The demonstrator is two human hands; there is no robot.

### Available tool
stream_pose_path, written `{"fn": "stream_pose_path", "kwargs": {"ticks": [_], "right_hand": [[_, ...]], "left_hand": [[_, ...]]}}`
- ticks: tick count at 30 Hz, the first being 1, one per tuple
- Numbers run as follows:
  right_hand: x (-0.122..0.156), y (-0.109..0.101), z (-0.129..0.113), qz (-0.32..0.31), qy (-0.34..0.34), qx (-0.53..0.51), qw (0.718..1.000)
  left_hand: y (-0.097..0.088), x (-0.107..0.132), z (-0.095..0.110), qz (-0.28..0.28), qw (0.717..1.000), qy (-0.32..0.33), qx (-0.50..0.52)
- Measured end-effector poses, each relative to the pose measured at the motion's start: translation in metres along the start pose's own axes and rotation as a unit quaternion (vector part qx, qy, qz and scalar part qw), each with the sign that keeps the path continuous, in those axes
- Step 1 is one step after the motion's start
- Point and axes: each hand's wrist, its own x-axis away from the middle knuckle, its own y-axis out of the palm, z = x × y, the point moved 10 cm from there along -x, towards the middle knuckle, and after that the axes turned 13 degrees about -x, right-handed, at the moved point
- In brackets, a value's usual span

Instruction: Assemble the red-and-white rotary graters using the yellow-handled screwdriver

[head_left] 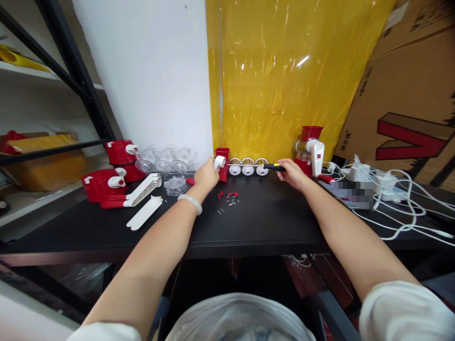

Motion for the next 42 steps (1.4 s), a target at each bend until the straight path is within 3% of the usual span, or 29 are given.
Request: {"fn": "stream_pose_path", "kwargs": {"ticks": [11,25,42], "right_hand": [[-0.0056,0.0012,0.0046,-0.05,-0.009,0.018,0.999],[0.0037,0.0024,-0.004,-0.03,0.011,-0.044,0.999],[-0.0014,-0.0059,-0.0033,0.01,-0.01,-0.029,0.999]], "left_hand": [[0.0006,0.0,-0.0002,-0.008,1.0,-0.002,-0.002],[-0.0011,0.002,0.0024,-0.017,1.0,-0.002,-0.003],[0.0021,0.0001,0.0024,-0.008,1.0,0.006,-0.006]]}}
